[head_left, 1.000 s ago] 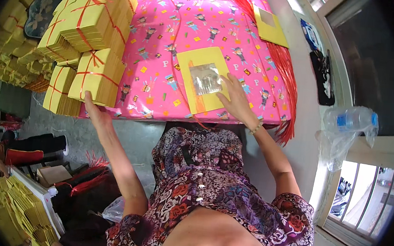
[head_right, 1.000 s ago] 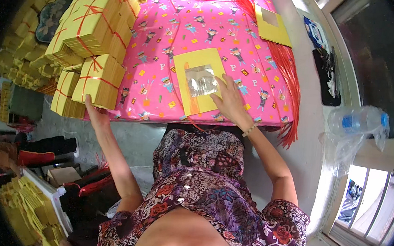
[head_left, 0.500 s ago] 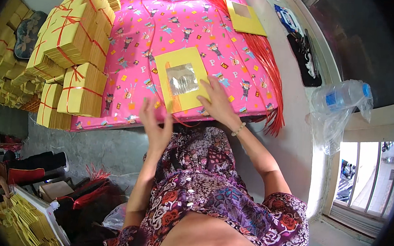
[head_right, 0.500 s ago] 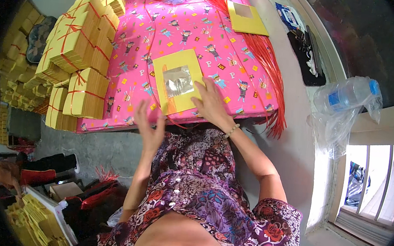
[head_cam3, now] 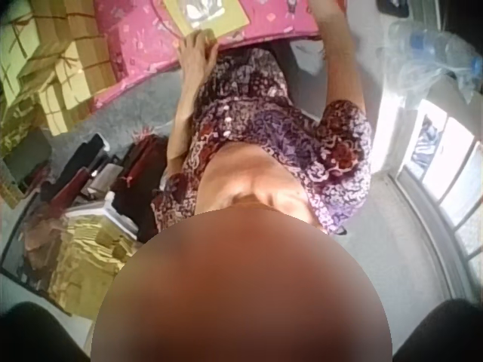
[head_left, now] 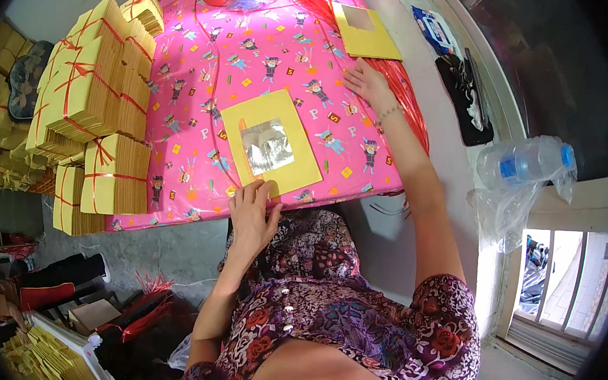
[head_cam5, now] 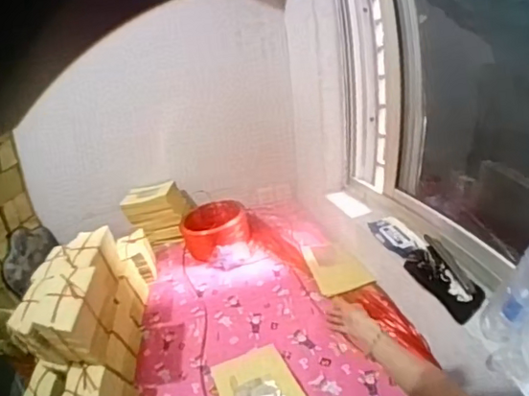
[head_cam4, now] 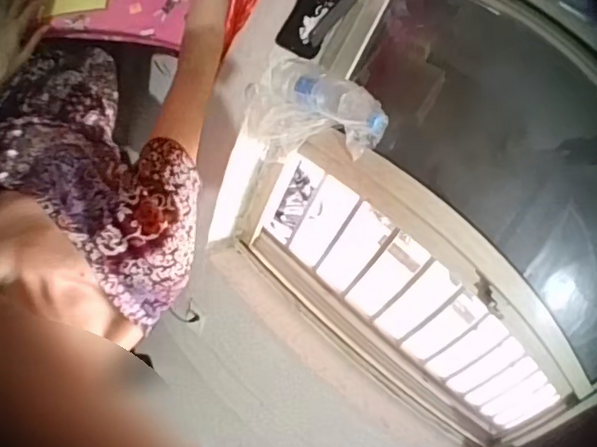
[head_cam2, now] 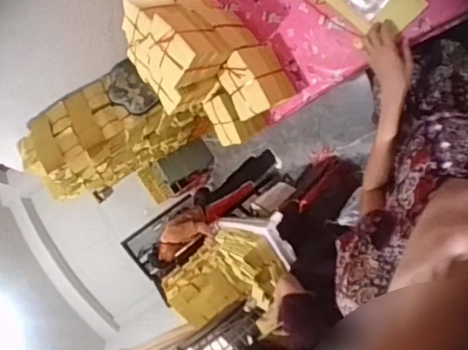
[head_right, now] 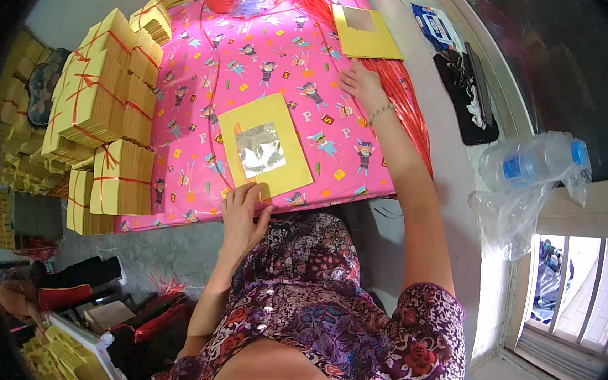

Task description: Counting, stacking, and bundling yellow joss paper with red plastic ribbons.

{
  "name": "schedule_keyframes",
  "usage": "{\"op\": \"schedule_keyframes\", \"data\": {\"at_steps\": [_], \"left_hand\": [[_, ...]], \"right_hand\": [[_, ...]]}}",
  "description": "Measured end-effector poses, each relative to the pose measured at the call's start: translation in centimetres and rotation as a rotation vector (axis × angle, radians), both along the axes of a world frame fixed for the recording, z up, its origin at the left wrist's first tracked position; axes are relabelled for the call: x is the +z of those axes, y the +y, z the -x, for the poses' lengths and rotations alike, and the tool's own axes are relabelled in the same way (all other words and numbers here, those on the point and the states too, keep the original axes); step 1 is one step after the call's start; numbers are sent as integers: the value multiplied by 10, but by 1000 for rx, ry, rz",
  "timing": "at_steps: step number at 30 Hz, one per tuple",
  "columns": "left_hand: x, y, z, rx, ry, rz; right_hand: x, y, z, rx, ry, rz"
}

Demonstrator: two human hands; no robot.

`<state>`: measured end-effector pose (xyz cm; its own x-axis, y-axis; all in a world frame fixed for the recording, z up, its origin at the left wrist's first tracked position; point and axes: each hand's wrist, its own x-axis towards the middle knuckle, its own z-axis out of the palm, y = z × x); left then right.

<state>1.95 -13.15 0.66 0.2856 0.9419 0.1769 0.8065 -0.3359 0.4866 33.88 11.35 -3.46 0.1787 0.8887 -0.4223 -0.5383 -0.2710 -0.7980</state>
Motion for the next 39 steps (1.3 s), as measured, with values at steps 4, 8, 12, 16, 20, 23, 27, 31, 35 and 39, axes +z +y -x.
{"op": "schedule_keyframes", "data": {"at_steps": [4, 8, 12, 16, 20, 23, 27, 31, 35, 39], "left_hand": [[-1, 10, 4, -6, 2, 35], [5, 15, 5, -18, -2, 58], [9, 24, 4, -6, -90, 60], [6, 42, 6, 41, -370, 147], [1, 72, -14, 77, -976, 488], [0, 95, -32, 148, -1283, 802], [2, 107, -47, 183, -1518, 989], [-24, 103, -50, 248, -1396, 744], [-28, 92, -43, 224, -1473, 648], [-23, 82, -36, 242, -1600, 641]], "right_hand": [[-3, 40, 0, -59, 154, 118], [-5, 54, -1, -119, 90, 45], [4, 49, -13, -99, 57, 28], [39, -10, 21, -83, 210, -42], [38, -105, 54, 60, 292, -73], [45, -171, 89, 181, 225, 9], [39, -223, 112, 217, 132, 86], [34, -240, 118, 271, 72, 116], [27, -234, 112, 69, 153, 29], [28, -231, 115, -25, -103, -179]]}}
